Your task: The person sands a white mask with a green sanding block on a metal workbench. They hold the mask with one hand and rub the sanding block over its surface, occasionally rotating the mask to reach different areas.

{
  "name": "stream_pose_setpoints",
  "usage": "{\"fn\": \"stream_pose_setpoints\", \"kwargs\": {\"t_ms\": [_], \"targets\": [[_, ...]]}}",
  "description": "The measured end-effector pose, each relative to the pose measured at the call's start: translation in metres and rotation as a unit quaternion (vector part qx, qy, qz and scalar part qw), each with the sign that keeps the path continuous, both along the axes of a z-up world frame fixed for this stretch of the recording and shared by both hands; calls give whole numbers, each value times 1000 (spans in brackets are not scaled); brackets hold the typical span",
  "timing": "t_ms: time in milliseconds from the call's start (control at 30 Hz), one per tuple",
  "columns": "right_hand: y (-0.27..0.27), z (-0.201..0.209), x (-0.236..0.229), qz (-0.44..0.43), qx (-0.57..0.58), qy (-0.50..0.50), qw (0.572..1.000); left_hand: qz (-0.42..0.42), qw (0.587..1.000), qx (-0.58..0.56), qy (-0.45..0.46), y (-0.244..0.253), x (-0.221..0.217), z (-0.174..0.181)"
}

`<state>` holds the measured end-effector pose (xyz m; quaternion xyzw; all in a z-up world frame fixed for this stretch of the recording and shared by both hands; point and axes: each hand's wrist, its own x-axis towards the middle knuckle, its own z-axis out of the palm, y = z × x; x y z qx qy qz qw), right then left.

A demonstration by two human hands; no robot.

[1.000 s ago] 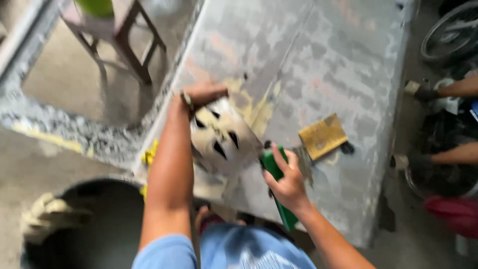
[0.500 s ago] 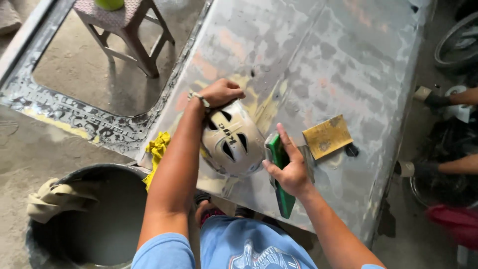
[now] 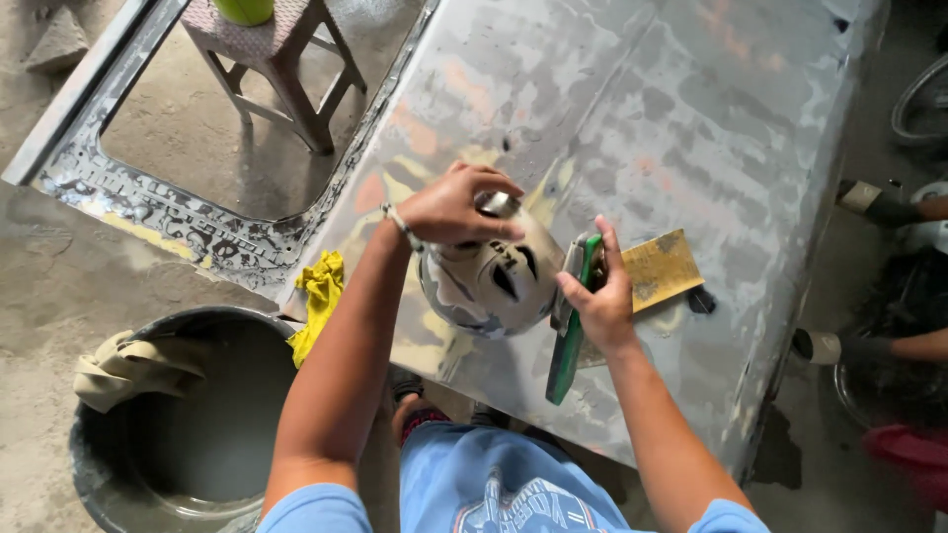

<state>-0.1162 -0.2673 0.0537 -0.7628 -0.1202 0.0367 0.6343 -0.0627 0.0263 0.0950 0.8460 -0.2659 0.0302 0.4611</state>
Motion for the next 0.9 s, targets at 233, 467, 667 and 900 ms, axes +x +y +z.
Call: {"fn": "stream_pose_setpoints", "kwargs": {"t_ms": [233, 467, 667, 900], "targets": [[0, 3, 9, 22, 23, 62, 998, 179, 975, 132, -13, -28, -26, 2], [-1, -3, 18, 18, -21, 6, 1000, 131, 961, 196, 146, -38, -47, 10], [-2, -8, 12, 47, 3, 24, 999, 209, 941, 207, 170, -51, -60, 1], [16, -19, -22, 44, 91, 103, 990, 126, 921, 267, 255, -26, -38, 4]]}}
